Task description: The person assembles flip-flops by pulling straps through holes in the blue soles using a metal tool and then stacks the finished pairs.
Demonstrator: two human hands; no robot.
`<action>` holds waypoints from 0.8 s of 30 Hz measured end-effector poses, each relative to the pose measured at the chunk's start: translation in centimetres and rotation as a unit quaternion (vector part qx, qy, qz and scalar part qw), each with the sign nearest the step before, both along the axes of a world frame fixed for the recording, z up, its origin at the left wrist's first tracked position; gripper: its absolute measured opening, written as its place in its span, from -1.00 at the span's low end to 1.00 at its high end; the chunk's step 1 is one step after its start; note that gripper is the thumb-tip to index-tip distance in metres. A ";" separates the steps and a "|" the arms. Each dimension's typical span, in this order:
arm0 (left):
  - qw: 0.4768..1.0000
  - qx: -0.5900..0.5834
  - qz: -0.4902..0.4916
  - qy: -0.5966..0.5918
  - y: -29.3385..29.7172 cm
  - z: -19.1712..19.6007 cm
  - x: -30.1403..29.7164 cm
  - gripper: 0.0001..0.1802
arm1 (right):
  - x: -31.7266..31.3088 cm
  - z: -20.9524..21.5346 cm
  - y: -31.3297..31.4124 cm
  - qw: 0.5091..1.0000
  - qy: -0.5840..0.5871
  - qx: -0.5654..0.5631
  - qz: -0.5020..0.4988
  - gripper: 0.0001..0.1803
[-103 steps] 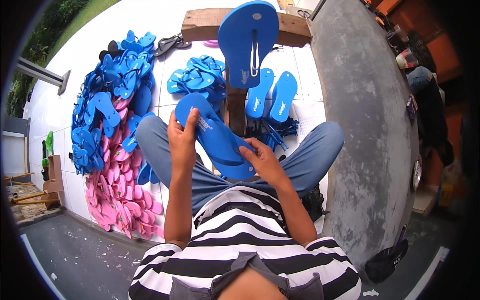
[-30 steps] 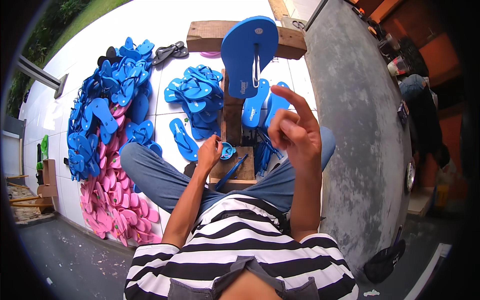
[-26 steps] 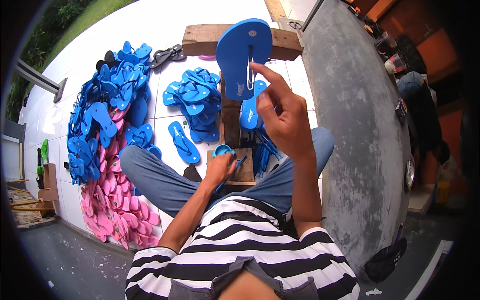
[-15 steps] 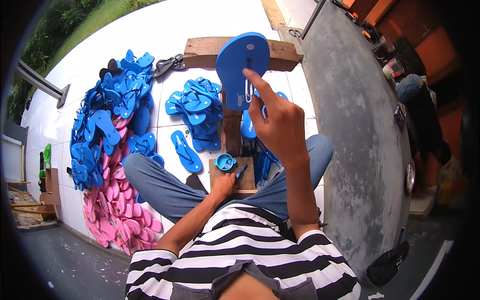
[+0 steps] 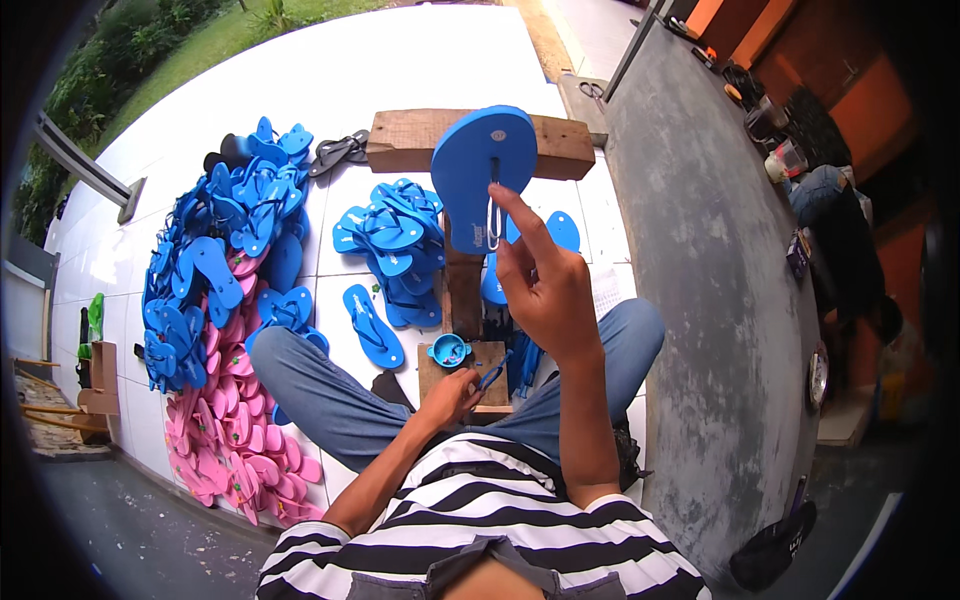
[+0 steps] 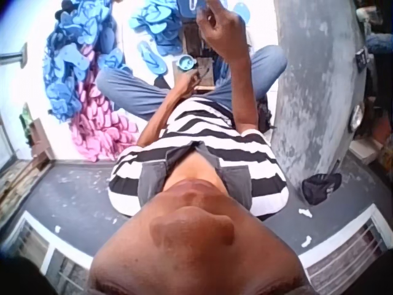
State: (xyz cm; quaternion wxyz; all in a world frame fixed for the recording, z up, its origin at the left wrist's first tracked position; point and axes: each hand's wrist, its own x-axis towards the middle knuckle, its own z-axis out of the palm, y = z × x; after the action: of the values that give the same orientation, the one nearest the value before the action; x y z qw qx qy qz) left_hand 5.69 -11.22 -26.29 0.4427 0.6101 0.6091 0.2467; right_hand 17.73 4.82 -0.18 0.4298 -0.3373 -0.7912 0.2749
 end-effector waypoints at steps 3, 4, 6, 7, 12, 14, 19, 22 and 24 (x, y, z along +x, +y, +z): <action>0.996 0.063 0.046 -0.052 -0.3 2.4 0.1 -0.76 | -1.0 -0.4 0.5 0.999 0.023 0.027 0.001 -0.46; 0.993 0.037 0.066 -0.087 -0.4 3.5 0.0 -0.76 | -0.7 -0.9 0.1 0.999 0.039 0.030 0.022 -0.46; 0.982 -0.012 0.106 -0.158 -0.4 5.8 -0.3 -0.75 | -0.3 -1.7 -0.7 0.995 0.070 0.039 0.067 -0.46; 0.979 -0.025 0.111 -0.166 -0.6 6.4 -0.7 -0.81 | -0.3 -1.9 -0.8 0.994 0.082 0.021 0.075 -0.45; 0.955 0.024 0.169 -0.244 0.1 8.1 -1.6 -0.83 | -1.1 -0.6 1.3 0.999 0.026 -0.011 0.036 -0.44; 0.953 0.023 0.174 -0.248 0.8 9.8 -2.3 -0.85 | -1.1 -1.1 1.4 0.998 0.037 0.008 0.056 -0.42; 0.941 0.052 0.188 -0.275 1.6 12.0 -3.0 -0.87 | -1.2 -2.0 0.6 0.997 0.051 -0.009 0.056 -0.40; 0.954 0.051 0.129 -0.267 1.5 14.0 -2.5 -0.86 | -1.7 -2.0 1.8 0.998 0.040 0.012 0.044 -0.41; 0.949 0.054 0.117 -0.287 1.2 15.2 -2.0 -0.85 | -1.2 -2.6 1.4 0.993 0.077 0.032 0.081 -0.42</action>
State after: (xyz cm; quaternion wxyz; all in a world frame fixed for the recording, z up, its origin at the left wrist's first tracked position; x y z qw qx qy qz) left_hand 3.71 -10.00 -11.04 0.5329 0.4609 0.5090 0.4943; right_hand 16.50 6.20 -2.82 0.4764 -0.2358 -0.7887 0.3088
